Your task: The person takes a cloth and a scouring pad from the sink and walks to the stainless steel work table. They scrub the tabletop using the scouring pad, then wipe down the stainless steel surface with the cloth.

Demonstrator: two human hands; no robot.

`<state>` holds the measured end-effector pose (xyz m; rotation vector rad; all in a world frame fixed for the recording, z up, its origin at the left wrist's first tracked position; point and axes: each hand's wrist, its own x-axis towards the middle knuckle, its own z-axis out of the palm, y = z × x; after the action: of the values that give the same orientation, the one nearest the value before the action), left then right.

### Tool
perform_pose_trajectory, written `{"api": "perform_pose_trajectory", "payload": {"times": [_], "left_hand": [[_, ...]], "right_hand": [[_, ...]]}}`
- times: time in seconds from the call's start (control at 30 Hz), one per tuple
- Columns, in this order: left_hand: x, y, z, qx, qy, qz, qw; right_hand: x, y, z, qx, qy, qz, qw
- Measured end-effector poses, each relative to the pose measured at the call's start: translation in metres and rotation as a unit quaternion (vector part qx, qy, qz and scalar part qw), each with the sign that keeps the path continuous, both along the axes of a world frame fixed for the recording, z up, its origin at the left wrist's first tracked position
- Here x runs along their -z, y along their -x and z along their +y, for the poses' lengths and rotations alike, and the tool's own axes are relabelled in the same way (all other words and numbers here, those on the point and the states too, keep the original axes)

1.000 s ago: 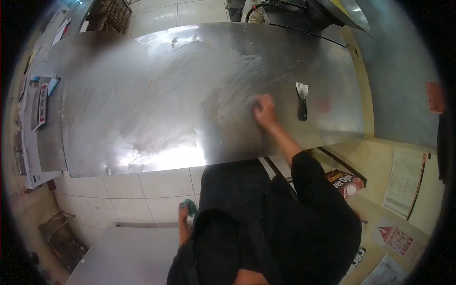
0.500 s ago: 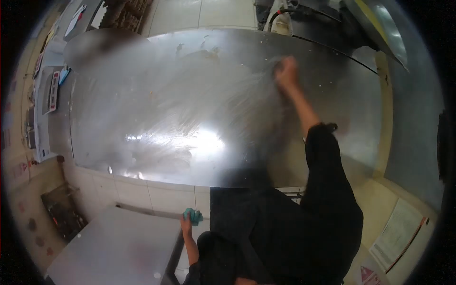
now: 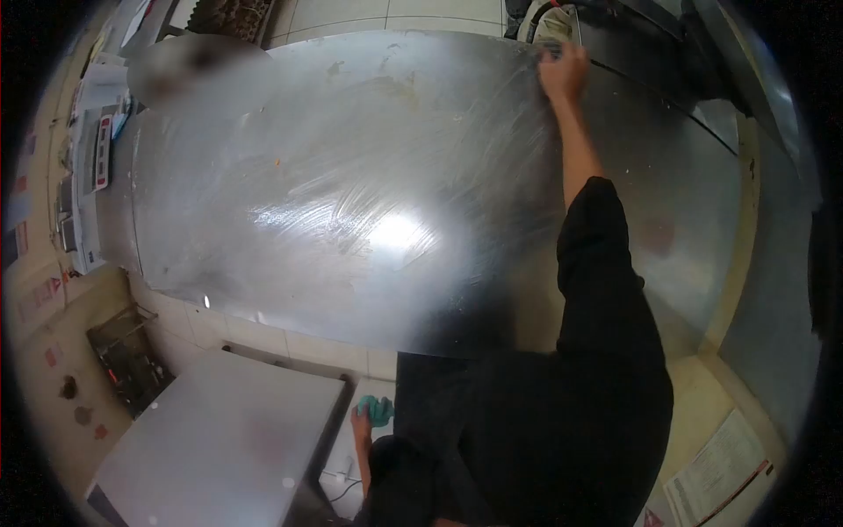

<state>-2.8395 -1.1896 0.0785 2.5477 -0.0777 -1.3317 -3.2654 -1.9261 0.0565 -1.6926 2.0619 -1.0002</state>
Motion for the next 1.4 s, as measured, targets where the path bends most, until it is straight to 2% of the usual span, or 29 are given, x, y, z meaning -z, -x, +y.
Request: {"api": "perform_pose_trajectory", "payload": {"times": [0.03,0.1,0.13,0.2,0.27,0.3,0.37,0.43,0.47,0.5,0.53,0.57,0.6,0.63,0.7,0.73,0.77,0.83,0.87,0.93,0.97,1.03,1.1,1.13,1.17,1.23,1.3,1.33,1.4], "left_hand": [[-0.003,-0.003,0.001,0.007,-0.009,-0.02,1.0],[0.011,0.01,-0.004,0.0,-0.011,-0.031,0.999],[0.011,0.001,0.0,0.036,-0.009,-0.022,0.999],[0.007,-0.004,-0.003,0.052,-0.019,-0.012,0.998],[0.018,-0.008,0.011,0.016,0.021,0.011,1.0],[0.02,-0.014,0.018,-0.012,0.063,0.036,0.997],[0.011,-0.008,0.011,-0.033,0.068,0.027,0.997],[0.012,0.008,0.004,-0.051,0.033,-0.032,0.998],[0.03,0.005,0.02,-0.101,0.025,-0.007,0.995],[0.04,0.003,0.021,-0.106,0.025,-0.006,0.994],[0.044,-0.001,0.026,-0.012,0.01,-0.005,1.0],[0.041,-0.002,0.04,0.085,-0.009,-0.001,0.996],[0.011,0.008,0.008,0.075,-0.007,0.038,0.996],[0.013,0.015,0.018,0.073,-0.006,0.038,0.997],[0.021,0.01,0.022,0.089,-0.04,-0.065,0.993],[0.004,0.02,0.003,0.015,-0.017,-0.044,0.999],[0.014,0.022,0.007,0.012,-0.014,-0.039,0.999],[0.014,0.014,0.013,-0.032,0.015,0.01,0.999],[0.013,0.011,0.019,-0.01,0.018,0.019,1.0],[0.003,0.014,0.014,0.011,0.031,-0.009,0.999],[0.004,0.012,0.009,0.035,0.045,-0.036,0.998],[0.032,0.011,0.013,0.009,0.091,-0.074,0.993],[0.021,0.021,0.014,-0.12,0.066,0.001,0.991],[0.05,0.014,0.047,-0.153,0.116,0.057,0.98],[0.054,0.015,0.061,-0.153,0.108,0.055,0.981],[0.059,0.018,0.073,-0.019,0.055,-0.058,0.997],[0.051,0.019,0.068,-0.004,0.037,-0.036,0.999],[0.047,0.02,0.076,-0.043,0.045,-0.032,0.998],[0.048,0.032,0.082,-0.087,0.058,-0.018,0.994]], "right_hand": [[0.014,-0.004,0.002,0.006,0.027,0.041,0.999],[0.034,-0.065,0.064,-0.145,0.058,0.114,0.981],[0.029,-0.069,0.088,-0.146,0.053,0.112,0.982],[0.022,-0.082,0.11,-0.289,0.111,0.094,0.946],[0.015,-0.042,0.047,-0.148,-0.019,0.108,0.983],[0.017,-0.041,0.053,-0.151,-0.019,0.106,0.983],[0.026,-0.043,0.054,-0.123,-0.001,0.147,0.982],[0.02,-0.038,0.05,-0.089,0.016,0.202,0.975],[0.021,-0.037,0.061,-0.095,0.018,0.209,0.973],[0.012,-0.047,0.087,-0.187,0.016,0.197,0.962],[0.008,-0.056,0.105,-0.276,0.011,0.18,0.944],[0.007,-0.043,0.085,-0.279,0.003,0.179,0.943],[0.001,-0.017,0.036,-0.138,-0.027,0.161,0.977],[-0.006,-0.005,0.009,0.005,-0.05,0.139,0.989],[0.012,-0.026,0.021,-0.036,-0.004,0.16,0.986],[0.021,-0.035,0.03,-0.083,0.036,0.191,0.978],[0.023,-0.041,0.046,-0.086,0.04,0.196,0.976],[0.024,-0.06,0.089,-0.196,0.075,0.19,0.959],[0.016,-0.051,0.079,-0.201,0.072,0.187,0.959],[-0.013,-0.025,0.032,0.014,-0.037,0.09,0.995],[-0.013,-0.036,0.037,0.01,-0.027,0.084,0.996],[0.001,-0.047,0.047,-0.044,-0.07,0.159,0.984],[0.016,-0.044,0.065,-0.079,-0.024,0.197,0.977],[0.023,-0.045,0.068,-0.108,0.024,0.222,0.969],[0.03,-0.045,0.082,-0.132,0.061,0.241,0.96],[0.004,-0.007,0.018,-0.01,-0.037,0.147,0.988],[0.007,-0.017,0.001,0.008,-0.001,0.169,0.986],[0.008,-0.023,0.007,0.026,0.02,0.197,0.98],[0.022,-0.053,0.043,-0.105,0.039,0.18,0.977]]}}
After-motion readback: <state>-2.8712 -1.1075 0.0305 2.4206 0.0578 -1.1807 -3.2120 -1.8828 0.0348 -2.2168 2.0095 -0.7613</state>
